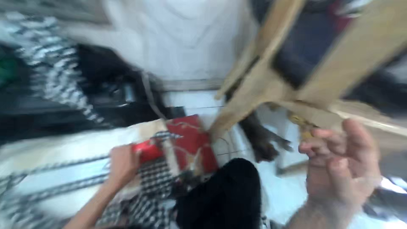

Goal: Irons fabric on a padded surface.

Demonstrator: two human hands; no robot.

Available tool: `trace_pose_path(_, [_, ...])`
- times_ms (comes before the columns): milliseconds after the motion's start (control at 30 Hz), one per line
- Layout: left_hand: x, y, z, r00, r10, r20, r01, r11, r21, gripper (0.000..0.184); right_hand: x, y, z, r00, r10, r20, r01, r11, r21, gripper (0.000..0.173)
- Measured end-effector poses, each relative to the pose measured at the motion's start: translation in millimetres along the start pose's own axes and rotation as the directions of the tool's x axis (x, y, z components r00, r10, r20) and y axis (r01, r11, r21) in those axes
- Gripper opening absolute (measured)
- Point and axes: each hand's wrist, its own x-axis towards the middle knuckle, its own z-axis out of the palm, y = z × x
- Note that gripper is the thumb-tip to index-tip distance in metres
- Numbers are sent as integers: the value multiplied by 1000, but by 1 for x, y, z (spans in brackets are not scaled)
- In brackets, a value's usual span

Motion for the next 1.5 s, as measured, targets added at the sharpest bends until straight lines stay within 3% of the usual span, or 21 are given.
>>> trace_pose_path(133, [5, -9, 6, 999, -51, 7, 51, 999, -5, 49, -61, 80, 31, 972, 233, 30, -231, 972, -43, 47])
trace_pose_path(333, [5, -14, 19, 995, -5, -101, 8, 1000, 26, 41, -128, 125, 68, 902, 410, -133, -428, 888, -166, 34])
trace_pose_path(867, [15, 0, 30, 987, 83, -134, -85, 996, -6, 39, -127, 137, 83, 905, 408, -123, -422, 818, -392, 35])
trace_pose_path(1500, [14, -3, 35, 977, 119, -179, -117, 993, 20, 38, -125, 137, 85, 899, 429, -91, -416, 768, -487, 34])
